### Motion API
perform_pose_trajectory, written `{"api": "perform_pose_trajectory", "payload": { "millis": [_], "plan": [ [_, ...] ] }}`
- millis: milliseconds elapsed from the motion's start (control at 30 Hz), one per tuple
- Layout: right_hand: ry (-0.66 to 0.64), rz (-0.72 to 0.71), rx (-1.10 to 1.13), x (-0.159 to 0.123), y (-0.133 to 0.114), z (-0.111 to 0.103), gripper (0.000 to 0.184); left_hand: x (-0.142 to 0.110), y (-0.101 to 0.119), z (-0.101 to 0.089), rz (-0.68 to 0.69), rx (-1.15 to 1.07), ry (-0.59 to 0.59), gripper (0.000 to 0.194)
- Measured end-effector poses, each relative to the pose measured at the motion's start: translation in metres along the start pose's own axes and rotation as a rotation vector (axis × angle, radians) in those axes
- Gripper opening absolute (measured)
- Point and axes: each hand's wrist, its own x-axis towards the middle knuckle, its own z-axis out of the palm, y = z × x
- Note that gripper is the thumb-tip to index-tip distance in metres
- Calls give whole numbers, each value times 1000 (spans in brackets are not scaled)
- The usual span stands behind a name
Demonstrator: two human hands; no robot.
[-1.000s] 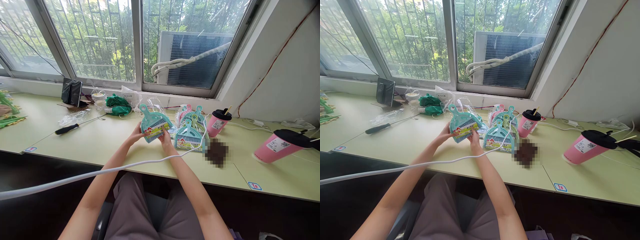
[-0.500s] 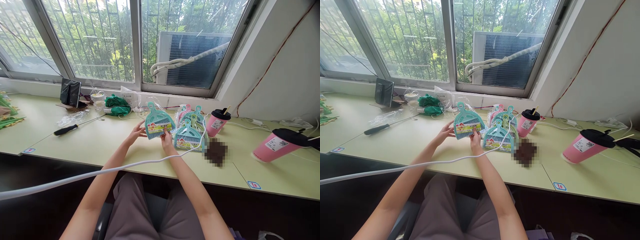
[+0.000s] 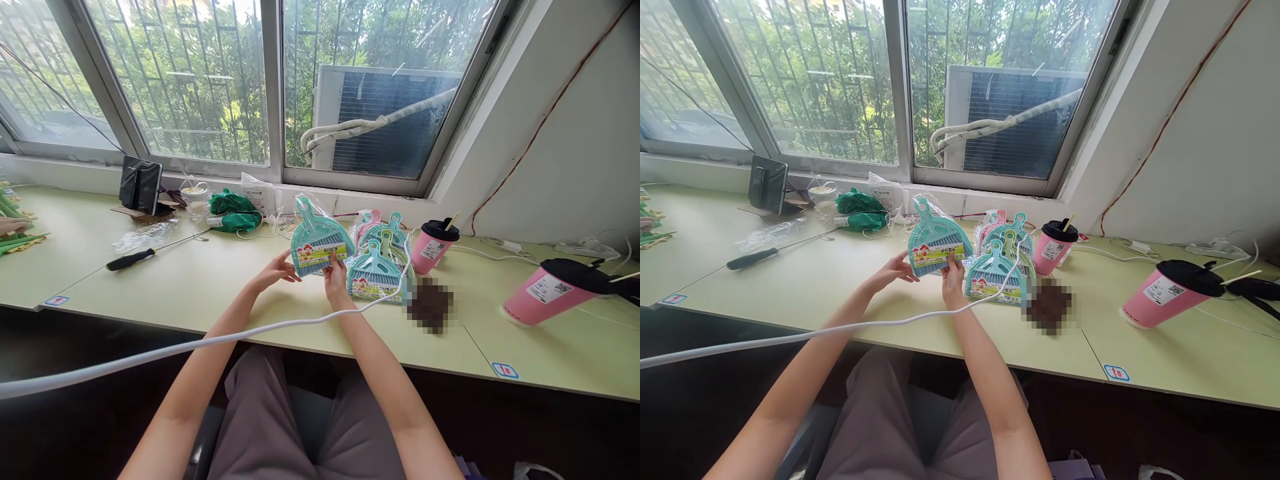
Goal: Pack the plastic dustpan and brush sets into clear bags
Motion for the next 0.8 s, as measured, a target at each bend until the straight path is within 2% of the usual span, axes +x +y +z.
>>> {"api": "perform_pose_trajectory", "payload": {
  "millis": [200, 467, 667, 800],
  "plan": [
    [-55, 10, 35, 0, -7, 0, 24, -2, 6, 3, 29, -75, 4, 112],
    [-111, 84, 19, -1, -8, 1, 23, -1, 9, 0, 209, -244, 15, 93],
    [-100, 141, 23, -2, -6, 2, 22, -6, 4, -2, 116, -215, -101, 87],
    [-107, 131, 70, 0, -3, 3, 22, -6, 1, -3, 124, -248, -100, 91]
  ]
}}
